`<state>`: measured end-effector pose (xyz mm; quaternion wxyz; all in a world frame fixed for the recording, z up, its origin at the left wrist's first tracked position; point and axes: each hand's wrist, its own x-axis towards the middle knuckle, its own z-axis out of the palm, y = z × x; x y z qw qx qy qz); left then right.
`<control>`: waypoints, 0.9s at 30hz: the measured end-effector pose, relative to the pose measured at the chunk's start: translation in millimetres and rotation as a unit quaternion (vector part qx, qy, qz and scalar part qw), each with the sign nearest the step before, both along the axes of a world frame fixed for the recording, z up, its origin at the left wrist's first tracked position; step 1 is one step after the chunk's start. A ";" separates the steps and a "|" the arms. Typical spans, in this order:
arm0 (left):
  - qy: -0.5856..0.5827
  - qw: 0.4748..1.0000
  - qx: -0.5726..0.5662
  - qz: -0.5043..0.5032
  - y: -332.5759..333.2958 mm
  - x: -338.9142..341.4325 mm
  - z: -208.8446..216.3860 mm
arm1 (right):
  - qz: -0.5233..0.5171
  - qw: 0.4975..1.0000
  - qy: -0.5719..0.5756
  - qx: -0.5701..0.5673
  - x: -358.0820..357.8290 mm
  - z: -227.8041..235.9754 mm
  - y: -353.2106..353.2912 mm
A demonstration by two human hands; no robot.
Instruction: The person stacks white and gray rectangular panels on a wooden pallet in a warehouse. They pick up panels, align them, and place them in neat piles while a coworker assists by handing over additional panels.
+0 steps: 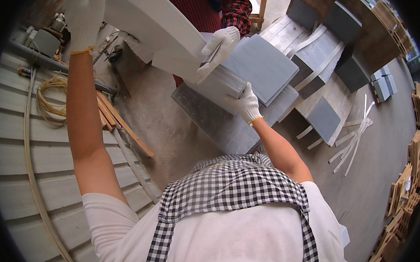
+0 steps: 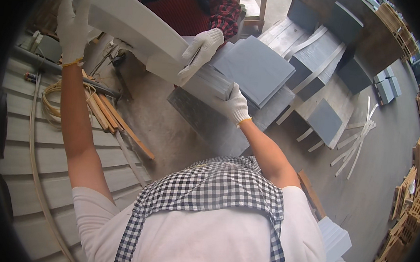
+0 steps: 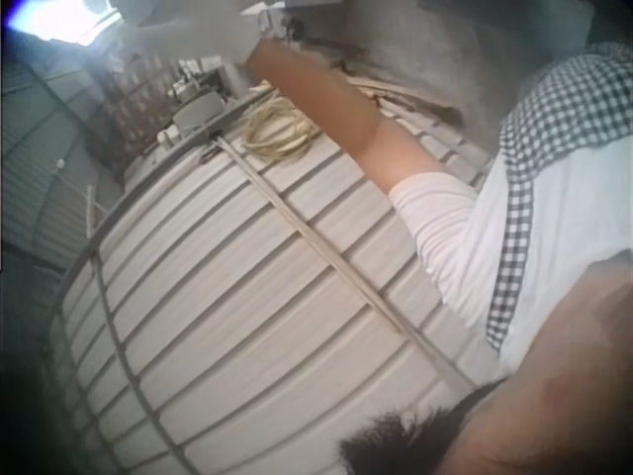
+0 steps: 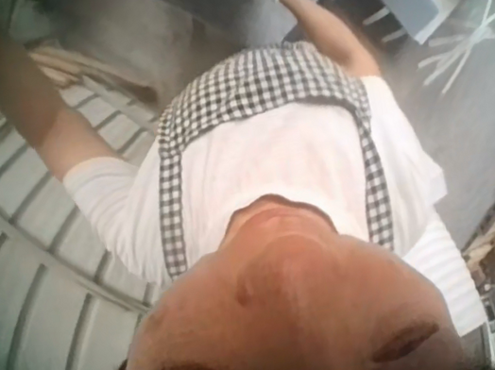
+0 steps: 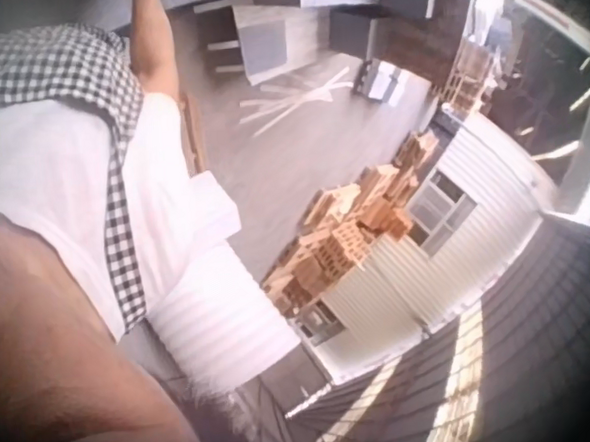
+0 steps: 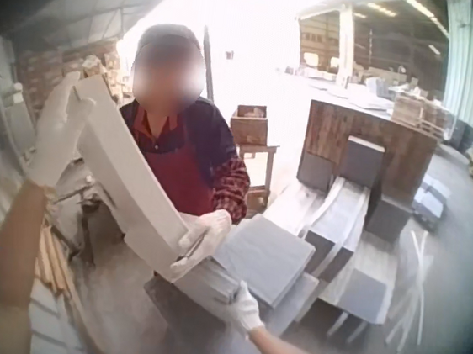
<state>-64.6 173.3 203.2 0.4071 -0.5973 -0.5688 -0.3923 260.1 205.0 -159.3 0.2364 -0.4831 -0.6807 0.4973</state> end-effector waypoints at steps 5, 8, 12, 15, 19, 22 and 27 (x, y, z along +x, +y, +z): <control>-0.183 0.975 -0.125 0.005 4.9 8.3 3.2 | 0.015 0.999 -0.035 -0.016 -0.2 -0.9 1.7; -0.283 0.908 -0.262 -0.165 -0.9 27.2 29.2 | 0.022 0.998 -0.051 -0.013 3.6 -0.1 3.7; -0.150 0.972 -0.151 -0.096 29.6 22.1 -10.7 | 0.037 0.999 -0.035 0.002 6.0 8.7 2.6; 0.032 0.983 -0.178 -0.041 36.3 13.2 -15.7 | 0.104 0.976 -0.095 0.168 -2.8 -60.0 20.9; 0.018 0.970 -0.215 -0.109 40.9 21.1 -24.4 | 0.044 0.964 0.023 0.260 -7.7 -78.9 12.3; -0.048 0.940 -0.286 -0.181 37.5 50.1 -18.0 | 0.051 0.974 0.081 0.204 -3.3 -75.8 8.3; 0.036 0.930 -0.352 -0.102 40.1 44.4 -7.2 | 0.071 0.979 0.073 0.174 1.2 -96.8 5.8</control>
